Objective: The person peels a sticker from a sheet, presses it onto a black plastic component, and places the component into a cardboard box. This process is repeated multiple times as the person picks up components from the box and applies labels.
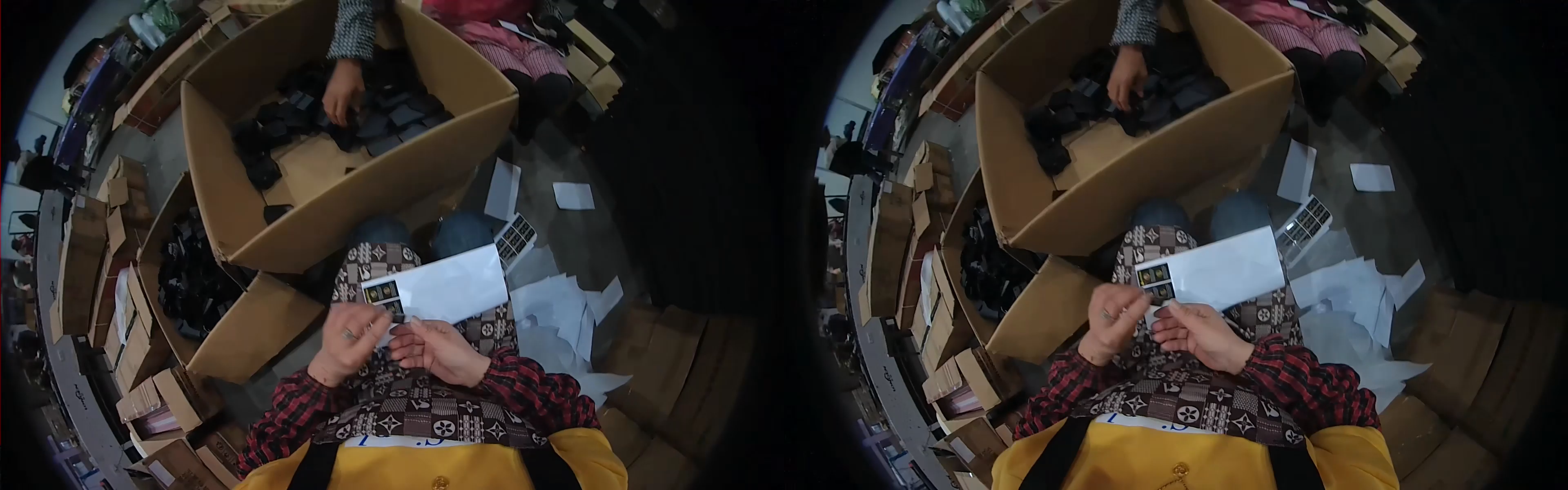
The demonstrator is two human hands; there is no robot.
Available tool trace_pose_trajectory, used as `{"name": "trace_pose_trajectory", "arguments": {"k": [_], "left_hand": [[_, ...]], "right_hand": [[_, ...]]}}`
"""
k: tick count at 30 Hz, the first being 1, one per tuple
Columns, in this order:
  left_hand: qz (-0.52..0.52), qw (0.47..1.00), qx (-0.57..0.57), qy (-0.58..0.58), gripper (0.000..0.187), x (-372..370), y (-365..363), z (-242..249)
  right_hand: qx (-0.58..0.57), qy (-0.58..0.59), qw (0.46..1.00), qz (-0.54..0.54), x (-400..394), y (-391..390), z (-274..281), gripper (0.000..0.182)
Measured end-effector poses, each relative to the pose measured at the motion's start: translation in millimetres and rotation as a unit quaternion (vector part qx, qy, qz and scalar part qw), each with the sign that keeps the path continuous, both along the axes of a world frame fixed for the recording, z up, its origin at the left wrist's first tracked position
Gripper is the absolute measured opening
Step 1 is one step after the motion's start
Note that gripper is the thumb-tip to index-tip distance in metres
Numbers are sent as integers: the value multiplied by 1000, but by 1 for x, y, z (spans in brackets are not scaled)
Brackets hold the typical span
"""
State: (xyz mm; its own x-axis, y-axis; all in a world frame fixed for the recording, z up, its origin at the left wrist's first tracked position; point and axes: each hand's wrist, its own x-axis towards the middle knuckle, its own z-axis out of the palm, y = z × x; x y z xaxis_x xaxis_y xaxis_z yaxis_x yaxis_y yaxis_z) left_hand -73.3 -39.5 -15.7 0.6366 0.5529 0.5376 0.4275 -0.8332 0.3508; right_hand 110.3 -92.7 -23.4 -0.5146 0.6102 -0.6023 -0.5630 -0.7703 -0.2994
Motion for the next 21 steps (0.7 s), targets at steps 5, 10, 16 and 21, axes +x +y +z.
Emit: {"name": "trace_pose_trajectory", "arguments": {"k": [5,10,16,21], "left_hand": [[-73,989,-53,120,37,9,47,40],[176,950,-251,60,24,-38,207,71],[304,799,-122,503,34,-130,350,-146],[355,806,-132,455,44,-148,351,-150]], "right_hand": [[132,-157,975,-90,11,36,-5,10],[350,-298,875,-153,27,68,7,10],[427,-301,844,-119,33,97,0,10],[374,-224,878,-198,37,110,-1,16]]}}
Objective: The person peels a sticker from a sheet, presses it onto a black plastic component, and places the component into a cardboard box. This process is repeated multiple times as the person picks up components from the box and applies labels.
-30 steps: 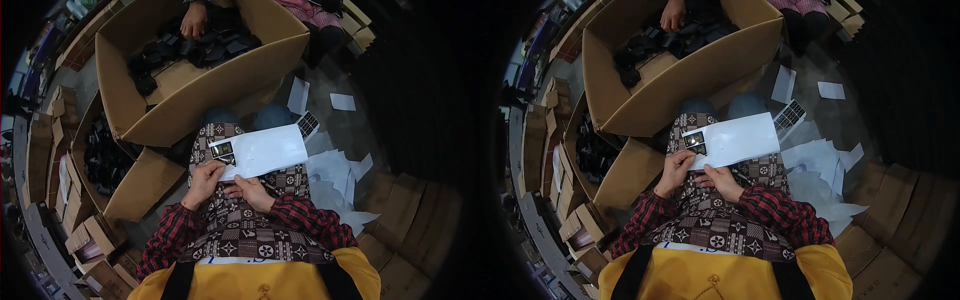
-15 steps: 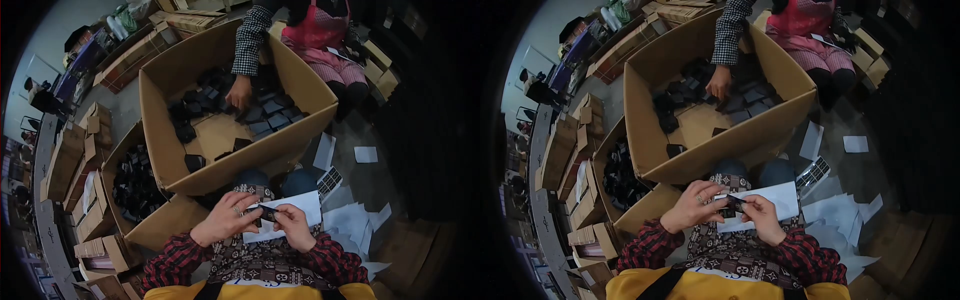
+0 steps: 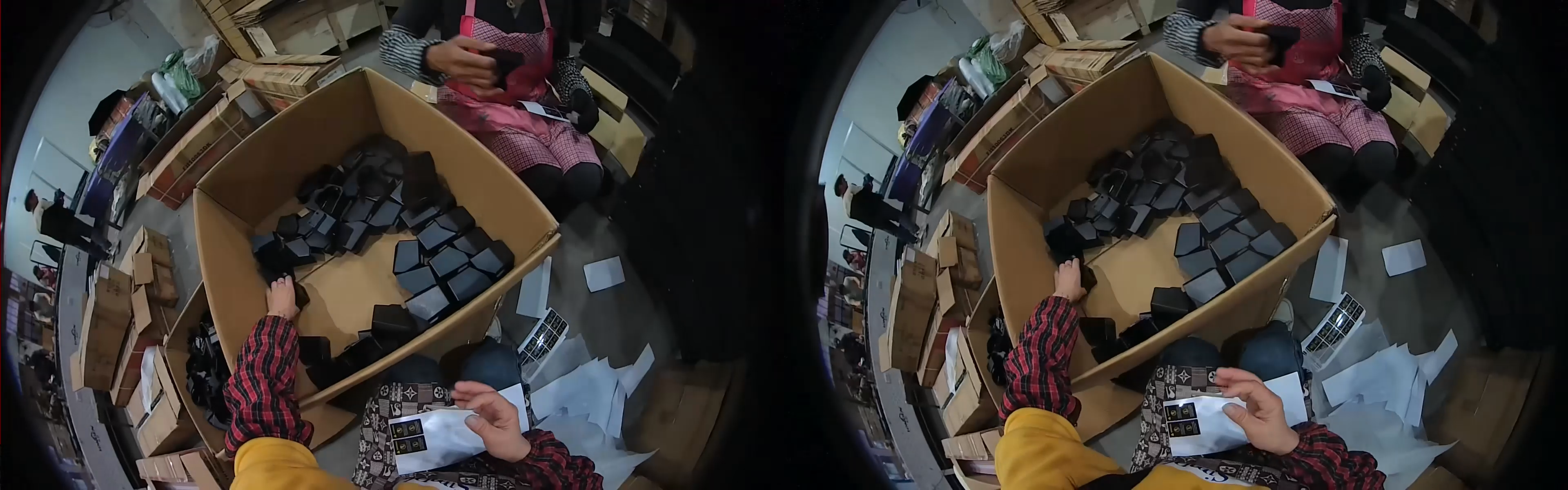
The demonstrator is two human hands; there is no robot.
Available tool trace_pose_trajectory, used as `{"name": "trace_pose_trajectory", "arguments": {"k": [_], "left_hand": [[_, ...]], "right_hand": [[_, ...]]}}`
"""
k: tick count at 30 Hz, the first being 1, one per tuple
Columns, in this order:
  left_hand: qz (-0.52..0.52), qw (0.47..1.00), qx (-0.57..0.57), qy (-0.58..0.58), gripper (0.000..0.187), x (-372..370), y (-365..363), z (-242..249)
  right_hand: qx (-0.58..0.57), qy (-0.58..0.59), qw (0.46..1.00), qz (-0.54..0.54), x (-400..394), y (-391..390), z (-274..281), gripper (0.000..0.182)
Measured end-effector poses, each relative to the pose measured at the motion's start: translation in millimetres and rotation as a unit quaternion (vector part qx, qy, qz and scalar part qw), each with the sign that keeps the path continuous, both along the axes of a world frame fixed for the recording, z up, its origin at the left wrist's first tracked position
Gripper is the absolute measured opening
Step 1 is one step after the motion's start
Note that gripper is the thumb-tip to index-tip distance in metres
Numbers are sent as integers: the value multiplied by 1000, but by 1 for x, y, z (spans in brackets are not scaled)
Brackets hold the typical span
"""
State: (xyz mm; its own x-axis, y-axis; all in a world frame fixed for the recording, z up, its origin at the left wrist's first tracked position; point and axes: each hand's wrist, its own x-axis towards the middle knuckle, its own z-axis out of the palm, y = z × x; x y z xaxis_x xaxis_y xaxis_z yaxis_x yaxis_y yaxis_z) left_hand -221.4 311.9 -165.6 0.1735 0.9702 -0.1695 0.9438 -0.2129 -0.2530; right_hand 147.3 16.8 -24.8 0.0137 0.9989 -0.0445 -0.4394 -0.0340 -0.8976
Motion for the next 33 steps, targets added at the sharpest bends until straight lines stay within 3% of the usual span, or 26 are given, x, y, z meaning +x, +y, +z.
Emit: {"name": "trace_pose_trajectory", "arguments": {"k": [4,5,7,11,13,15,16,17,19,20,22,23,31,32,33], "left_hand": [[12,996,7,-91,34,25,14,34],[-12,987,-35,-154,34,29,14,50],[-6,968,-80,-238,36,34,8,73],[44,976,-163,-141,47,13,-7,50],[153,938,-306,-49,53,30,-33,57],[110,900,-418,-49,60,50,-56,73],[107,899,-423,-48,60,43,-61,60],[-37,915,-390,-100,57,25,-65,39],[-317,881,-290,-199,51,-1,-68,1],[-319,881,-289,-195,51,4,-64,-11],[-43,940,-338,28,42,34,-58,-18],[19,931,-364,-2,39,31,-53,-11],[55,904,-424,10,50,37,-64,23],[24,931,-359,-62,48,14,-63,-9],[17,921,-383,-74,50,8,-56,-12]], "right_hand": [[-21,29,999,-9,-3,-1,10,18],[-49,-29,998,-12,0,-5,7,19],[-31,35,999,-14,-1,-7,5,21],[13,65,998,-3,-1,-29,17,23],[5,63,998,-3,-1,-38,17,24],[3,55,998,-3,1,-43,13,24],[-1,53,999,-5,2,-42,12,24],[-9,68,998,-6,1,-41,12,24],[-14,83,996,-6,2,-40,12,24],[-19,79,997,10,1,-38,12,24],[-20,72,997,23,2,-35,13,25],[-26,84,996,26,1,-36,13,27],[-20,81,995,51,13,-40,14,36],[-16,86,995,50,13,-42,13,36],[-21,84,995,50,15,-44,13,36]]}}
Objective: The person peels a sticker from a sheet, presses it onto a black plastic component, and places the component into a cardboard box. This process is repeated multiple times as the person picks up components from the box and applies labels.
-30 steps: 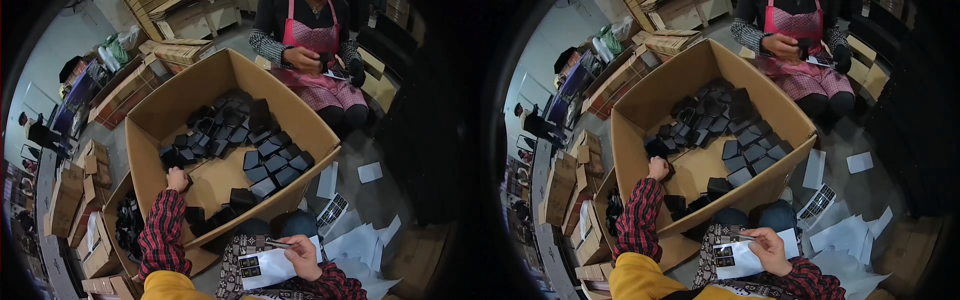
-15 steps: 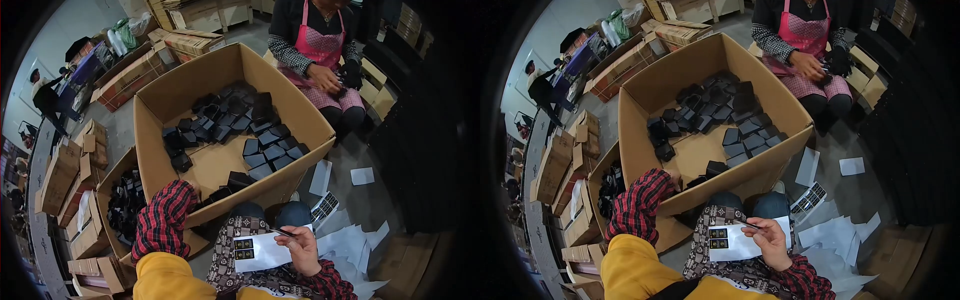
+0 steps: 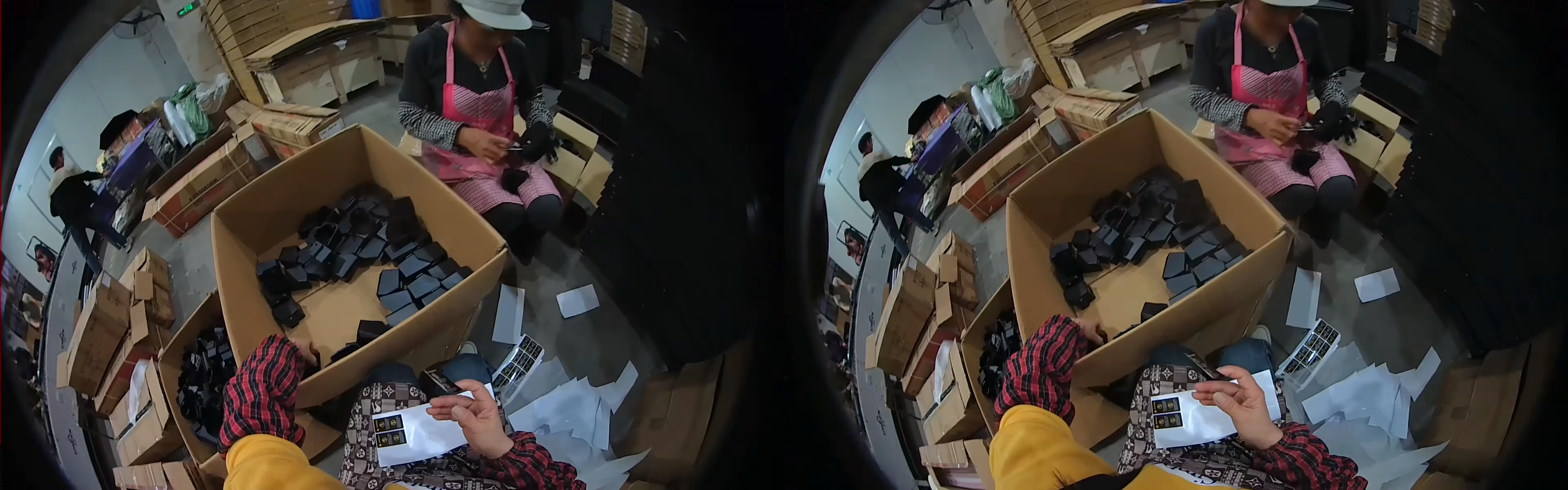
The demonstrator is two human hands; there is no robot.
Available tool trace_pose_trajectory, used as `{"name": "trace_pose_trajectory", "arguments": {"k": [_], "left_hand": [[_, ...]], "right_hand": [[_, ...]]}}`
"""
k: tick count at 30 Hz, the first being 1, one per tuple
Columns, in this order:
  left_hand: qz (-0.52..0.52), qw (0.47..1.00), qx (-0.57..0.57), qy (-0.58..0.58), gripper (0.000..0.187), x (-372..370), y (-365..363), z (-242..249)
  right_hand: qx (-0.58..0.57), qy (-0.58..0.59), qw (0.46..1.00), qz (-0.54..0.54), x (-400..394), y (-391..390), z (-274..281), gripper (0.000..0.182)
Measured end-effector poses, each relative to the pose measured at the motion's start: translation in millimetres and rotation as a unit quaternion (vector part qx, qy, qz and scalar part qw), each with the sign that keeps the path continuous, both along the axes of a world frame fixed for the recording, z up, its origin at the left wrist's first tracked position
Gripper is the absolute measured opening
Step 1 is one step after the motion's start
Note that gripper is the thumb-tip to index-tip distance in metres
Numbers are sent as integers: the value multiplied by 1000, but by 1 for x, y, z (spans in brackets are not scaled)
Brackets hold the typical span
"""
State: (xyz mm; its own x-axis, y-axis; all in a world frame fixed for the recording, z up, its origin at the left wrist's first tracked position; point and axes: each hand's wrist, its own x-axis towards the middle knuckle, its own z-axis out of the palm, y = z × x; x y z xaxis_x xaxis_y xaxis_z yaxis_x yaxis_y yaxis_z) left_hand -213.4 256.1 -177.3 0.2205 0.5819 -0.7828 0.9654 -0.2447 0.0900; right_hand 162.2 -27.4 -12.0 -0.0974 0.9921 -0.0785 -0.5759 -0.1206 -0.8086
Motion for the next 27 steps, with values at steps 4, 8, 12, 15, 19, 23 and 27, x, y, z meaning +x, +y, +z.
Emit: {"name": "trace_pose_trajectory", "arguments": {"k": [4,8,12,15,19,23,27], "left_hand": [[10,993,96,-64,55,32,8,49],[91,816,398,-409,61,112,-18,200],[-14,712,448,-540,72,202,-145,251],[-13,692,538,-481,77,234,-208,204],[136,688,243,-670,75,225,-234,199],[158,697,71,-696,45,214,-237,193],[278,664,-92,-688,30,212,-246,190]], "right_hand": [[8,-6,1000,-13,5,-1,-2,42],[112,3,992,-60,-3,17,2,57],[168,94,973,-130,-39,51,21,75],[139,-45,967,-208,-40,51,23,79],[75,-77,976,-190,-6,26,7,77],[46,-91,992,-74,10,11,16,78],[88,-319,928,-170,18,13,4,65]]}}
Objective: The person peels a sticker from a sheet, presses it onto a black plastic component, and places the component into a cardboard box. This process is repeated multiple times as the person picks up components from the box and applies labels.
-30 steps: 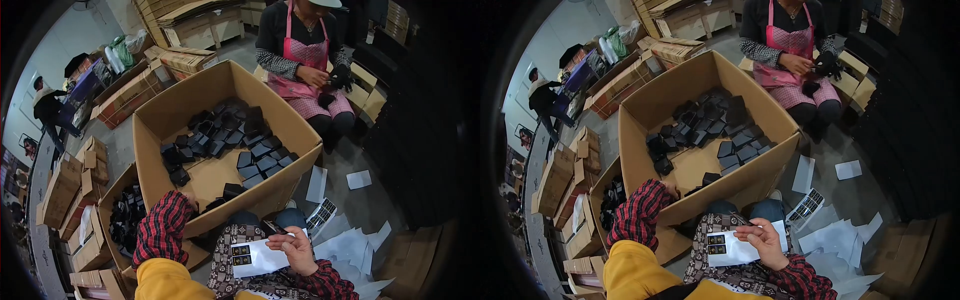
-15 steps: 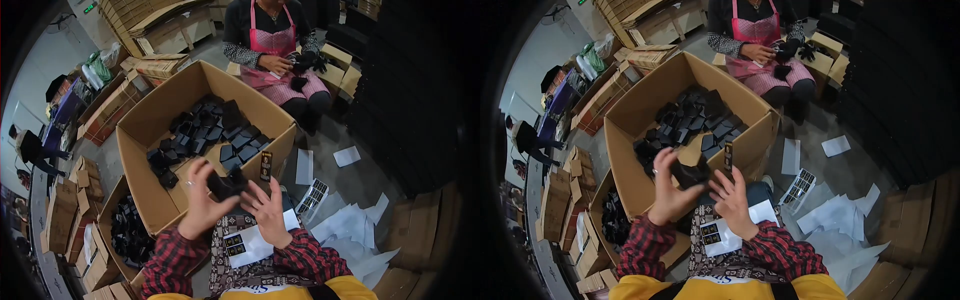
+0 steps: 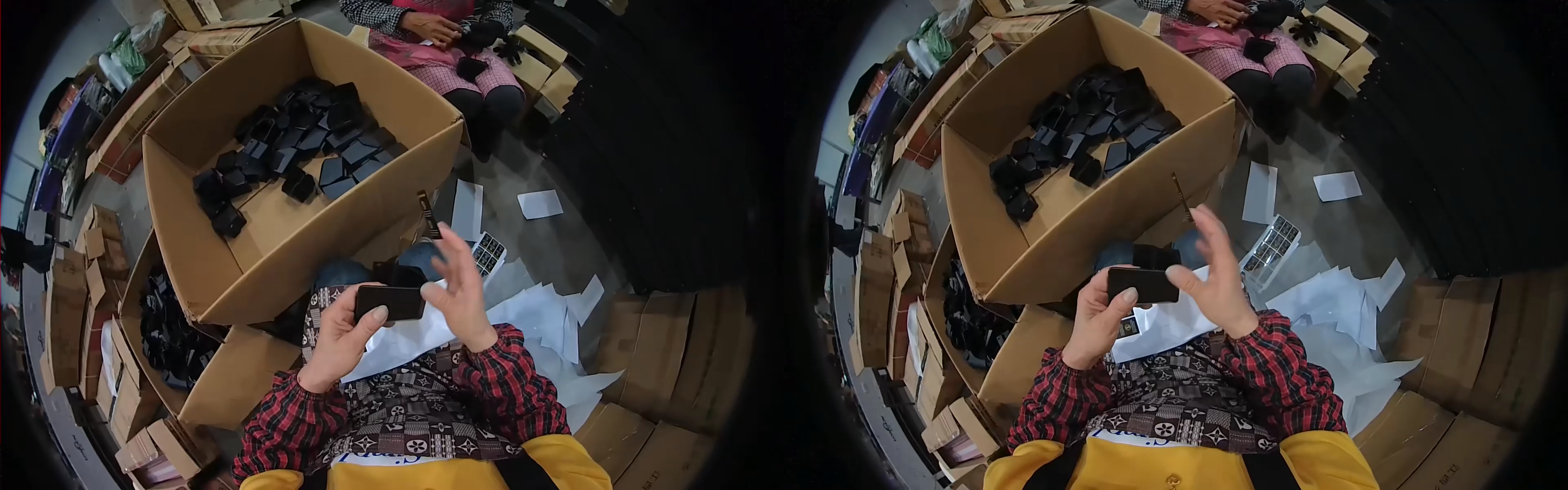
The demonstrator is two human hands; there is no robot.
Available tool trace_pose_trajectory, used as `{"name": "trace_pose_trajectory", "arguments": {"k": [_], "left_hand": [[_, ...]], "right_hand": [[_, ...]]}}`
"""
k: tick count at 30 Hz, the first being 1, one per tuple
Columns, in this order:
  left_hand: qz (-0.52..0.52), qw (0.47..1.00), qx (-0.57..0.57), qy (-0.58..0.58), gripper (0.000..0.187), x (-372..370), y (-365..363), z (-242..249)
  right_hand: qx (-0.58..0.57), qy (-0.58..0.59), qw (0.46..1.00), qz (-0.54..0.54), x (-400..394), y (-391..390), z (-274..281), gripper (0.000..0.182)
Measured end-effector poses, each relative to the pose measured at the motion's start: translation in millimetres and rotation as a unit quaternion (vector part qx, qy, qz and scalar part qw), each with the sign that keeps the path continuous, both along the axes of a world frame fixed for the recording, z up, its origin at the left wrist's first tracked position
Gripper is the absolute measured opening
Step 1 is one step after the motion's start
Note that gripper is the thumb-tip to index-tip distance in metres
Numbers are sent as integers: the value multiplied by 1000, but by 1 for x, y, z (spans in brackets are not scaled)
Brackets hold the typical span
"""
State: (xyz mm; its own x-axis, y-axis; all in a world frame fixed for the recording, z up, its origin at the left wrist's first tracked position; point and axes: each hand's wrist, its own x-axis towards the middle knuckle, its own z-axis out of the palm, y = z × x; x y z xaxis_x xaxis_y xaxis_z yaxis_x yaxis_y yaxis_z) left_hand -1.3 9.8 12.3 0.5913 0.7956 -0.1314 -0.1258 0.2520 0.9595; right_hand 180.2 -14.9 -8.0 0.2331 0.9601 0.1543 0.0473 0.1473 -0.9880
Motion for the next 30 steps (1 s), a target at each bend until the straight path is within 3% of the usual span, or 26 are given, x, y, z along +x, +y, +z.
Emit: {"name": "trace_pose_trajectory", "arguments": {"k": [1,2,4,5,11,30], "left_hand": [[34,999,-8,-4,31,1,-3,0],[67,998,-16,-9,32,2,-5,-1],[79,996,-33,-22,34,0,-9,-7],[72,996,-36,-28,35,-2,-11,-9],[31,999,-6,11,44,-8,-20,-16],[19,999,-37,19,44,-5,-25,-20]], "right_hand": [[76,-7,994,-78,1,1,0,43],[72,-6,995,-76,-2,-6,3,43],[-13,166,986,2,-13,-31,13,24],[-38,189,981,8,-24,-36,20,14],[-132,203,970,23,-34,-46,11,11],[-161,186,969,-3,-37,-44,8,9]]}}
